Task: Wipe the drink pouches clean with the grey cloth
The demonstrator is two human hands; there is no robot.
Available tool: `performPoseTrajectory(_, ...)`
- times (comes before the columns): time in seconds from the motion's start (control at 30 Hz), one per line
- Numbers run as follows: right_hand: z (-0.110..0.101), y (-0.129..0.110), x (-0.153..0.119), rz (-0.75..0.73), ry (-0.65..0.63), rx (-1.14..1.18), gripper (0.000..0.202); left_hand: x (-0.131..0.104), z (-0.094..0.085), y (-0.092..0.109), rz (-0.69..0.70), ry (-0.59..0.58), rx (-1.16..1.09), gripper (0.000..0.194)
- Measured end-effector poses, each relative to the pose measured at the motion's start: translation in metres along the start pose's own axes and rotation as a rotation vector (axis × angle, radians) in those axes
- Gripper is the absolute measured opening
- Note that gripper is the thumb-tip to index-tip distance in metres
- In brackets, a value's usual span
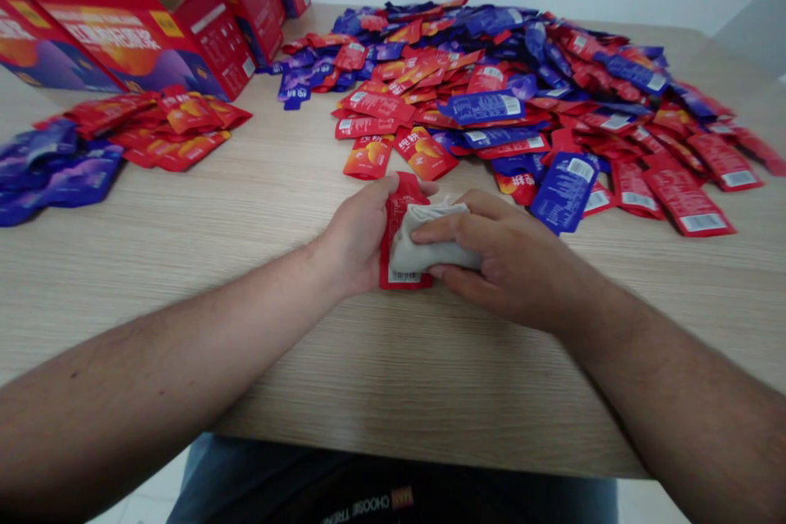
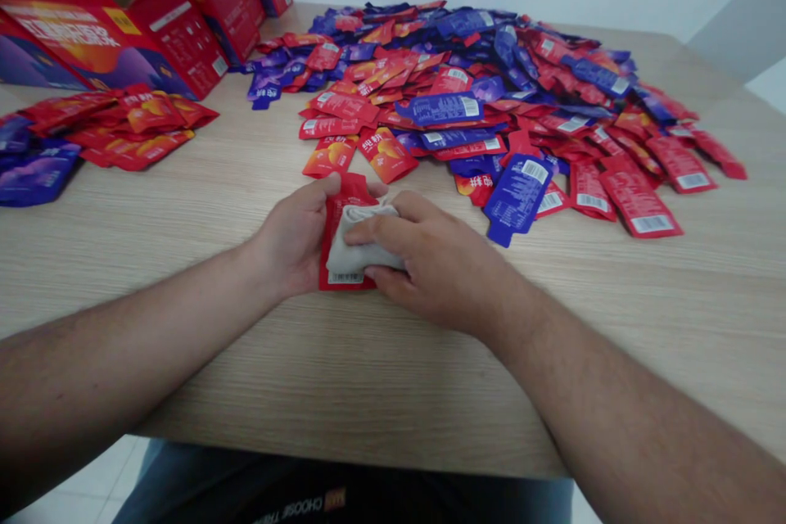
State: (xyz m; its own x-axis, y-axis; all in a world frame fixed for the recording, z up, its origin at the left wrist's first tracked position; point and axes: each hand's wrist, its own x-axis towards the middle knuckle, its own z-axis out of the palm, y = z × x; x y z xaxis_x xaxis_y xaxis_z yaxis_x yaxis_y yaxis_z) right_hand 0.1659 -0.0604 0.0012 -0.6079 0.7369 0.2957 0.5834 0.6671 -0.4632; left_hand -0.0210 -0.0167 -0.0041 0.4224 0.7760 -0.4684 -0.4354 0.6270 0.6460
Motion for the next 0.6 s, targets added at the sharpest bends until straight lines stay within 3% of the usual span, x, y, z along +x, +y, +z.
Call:
performPoseTrajectory(0.1, -0.002, 0.003, 0.001, -0.073, -0.078, 0.074, 0.037, 0.000, -0.001, 0.004, -0.014, 0.028, 0.003, 0.046)
performPoseTrajectory(0.27, -0.005, 0.015, 0.001, 0.043, 0.028, 0.009, 0.036, 0.003, -0.005, 0.018, 0.020, 0.045, -0.041, 0.049)
performPoseTrajectory(0.4, -0.005, 0.019, 0.002, -0.003, -0.013, 0.081, 0.036, 0.006, -0.009, 0.024, 0.040, 0.052, -0.086, 0.046)
performPoseTrajectory(0.53, -0.005, 0.021, 0.003, 0.074, 0.029, 0.045, 0.038, 0.007, -0.011, 0.025, 0.061, 0.024, -0.100, 0.045)
performPoseTrajectory(0.6, -0.005, 0.021, 0.003, 0.042, 0.004, 0.063, 0.036, 0.006, -0.012, 0.024, 0.048, 0.009, -0.097, 0.044)
